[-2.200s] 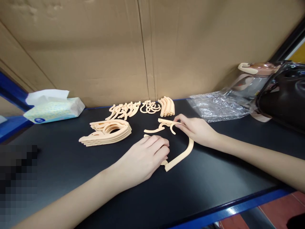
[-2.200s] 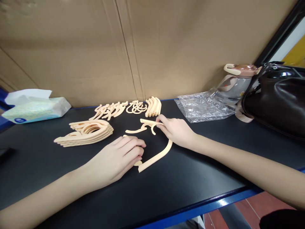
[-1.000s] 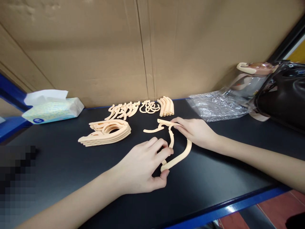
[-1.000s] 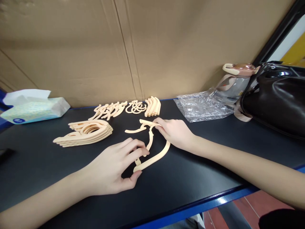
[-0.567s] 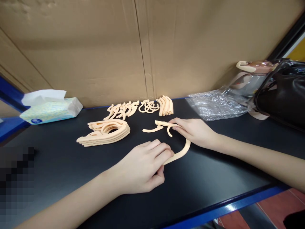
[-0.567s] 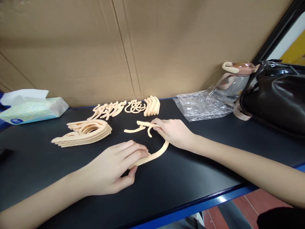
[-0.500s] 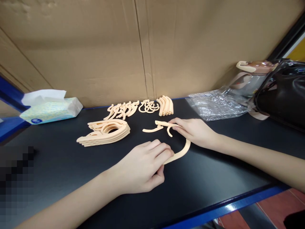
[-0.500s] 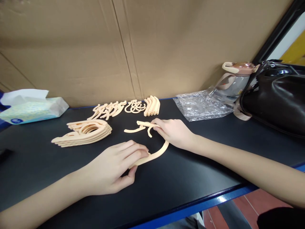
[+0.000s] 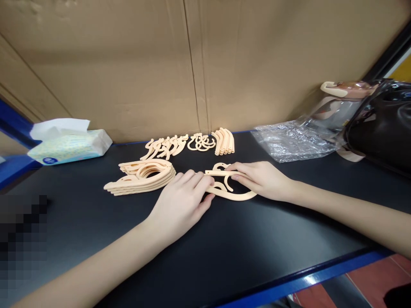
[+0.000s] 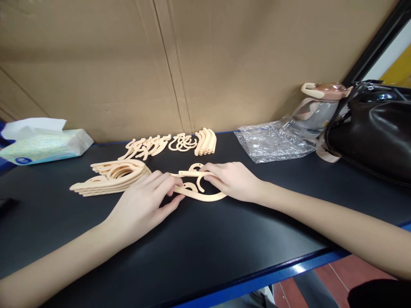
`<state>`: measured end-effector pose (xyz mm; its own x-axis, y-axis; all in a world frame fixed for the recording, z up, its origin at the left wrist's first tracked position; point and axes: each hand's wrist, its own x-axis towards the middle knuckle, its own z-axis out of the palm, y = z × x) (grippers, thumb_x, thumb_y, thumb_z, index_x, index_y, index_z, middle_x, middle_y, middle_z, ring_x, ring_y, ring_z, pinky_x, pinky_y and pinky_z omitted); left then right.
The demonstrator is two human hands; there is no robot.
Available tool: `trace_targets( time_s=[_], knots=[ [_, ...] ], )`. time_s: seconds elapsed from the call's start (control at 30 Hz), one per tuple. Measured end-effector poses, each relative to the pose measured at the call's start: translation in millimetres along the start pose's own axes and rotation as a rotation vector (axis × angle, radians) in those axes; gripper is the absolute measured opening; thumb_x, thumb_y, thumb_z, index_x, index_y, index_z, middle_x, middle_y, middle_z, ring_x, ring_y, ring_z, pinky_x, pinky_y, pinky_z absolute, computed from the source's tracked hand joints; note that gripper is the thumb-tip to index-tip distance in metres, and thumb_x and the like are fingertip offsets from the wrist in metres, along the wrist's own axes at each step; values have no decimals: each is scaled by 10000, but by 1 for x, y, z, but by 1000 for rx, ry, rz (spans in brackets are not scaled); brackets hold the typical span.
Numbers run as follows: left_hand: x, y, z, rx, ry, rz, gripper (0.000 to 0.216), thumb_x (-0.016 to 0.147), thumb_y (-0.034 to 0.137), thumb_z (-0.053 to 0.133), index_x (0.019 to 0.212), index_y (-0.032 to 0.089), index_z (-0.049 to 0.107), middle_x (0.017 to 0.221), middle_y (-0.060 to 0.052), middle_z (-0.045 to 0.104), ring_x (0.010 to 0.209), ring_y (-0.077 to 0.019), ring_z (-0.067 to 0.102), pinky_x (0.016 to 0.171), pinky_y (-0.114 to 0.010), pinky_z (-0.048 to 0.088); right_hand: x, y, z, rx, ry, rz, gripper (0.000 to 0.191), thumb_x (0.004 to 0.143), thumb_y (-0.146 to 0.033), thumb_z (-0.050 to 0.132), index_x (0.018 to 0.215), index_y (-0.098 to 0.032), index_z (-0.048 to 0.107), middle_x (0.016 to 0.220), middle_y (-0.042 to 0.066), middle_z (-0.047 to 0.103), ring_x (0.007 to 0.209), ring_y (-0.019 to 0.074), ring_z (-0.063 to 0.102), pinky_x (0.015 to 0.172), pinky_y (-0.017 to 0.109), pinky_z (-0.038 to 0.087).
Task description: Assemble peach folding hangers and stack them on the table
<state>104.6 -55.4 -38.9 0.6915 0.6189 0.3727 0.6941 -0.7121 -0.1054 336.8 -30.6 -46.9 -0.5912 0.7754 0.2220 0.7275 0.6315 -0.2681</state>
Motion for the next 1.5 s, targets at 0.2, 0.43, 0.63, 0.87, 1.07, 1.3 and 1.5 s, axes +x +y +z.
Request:
trace_targets(
  time_s=[0.2,0.43,0.63,0.87,1.07,1.3,1.5],
  knots=[
    [0,0,2,-51,-21,-21,195,877,207,438,684,187,455,595,24,501,545,-130,461,518,-249,304,-1,-2,1,4,13,-18,280,960,-323,339,1150,-239,527,1093,12,653,888,164,646,755,266,462],
    [0,2,-1,-151,-67,-63,86,859,212,463,782,185,490,739,2,570,698,-158,528,548,-251,350,-2,-3,1,-7,33,-15,290,944,-308,374,1197,-219,485,991,20,674,782,149,648,649,230,446],
    [-2,2,-1,-196,-37,-75,63,861,226,468,830,190,509,766,5,585,708,-155,545,568,-257,378,-2,-5,-3,53,-35,-64,355,925,-310,412,1272,-237,428,912,10,664,765,144,635,643,218,426],
    [-3,1,-1,-159,-27,-108,102,866,288,473,851,188,490,748,8,595,695,-164,555,547,-263,375,-4,-6,-3,88,-74,-176,370,920,-345,422,1260,-203,457,1053,56,634,877,160,608,751,252,435],
    [-4,1,-1,-138,-38,-169,180,844,364,494,892,190,496,720,9,570,682,-179,556,532,-274,379,-6,-16,-3,86,-119,-323,368,935,-401,395,1217,-184,488,885,36,580,807,148,546,726,252,407],
    [-2,1,-2,-192,-67,-213,172,804,329,525,906,193,504,763,2,577,739,-194,556,573,-295,411,-10,-23,-4,-37,-136,-460,374,941,-439,357,1122,-171,544,862,38,548,761,143,501,685,251,382],
    [-3,2,-3,-241,-88,-230,190,771,281,560,937,195,529,885,-4,601,812,-195,549,657,-308,426,-11,-30,1,-208,-85,-558,369,950,-420,343,1116,-170,558,882,43,570,754,152,481,656,269,371]
  ],
)
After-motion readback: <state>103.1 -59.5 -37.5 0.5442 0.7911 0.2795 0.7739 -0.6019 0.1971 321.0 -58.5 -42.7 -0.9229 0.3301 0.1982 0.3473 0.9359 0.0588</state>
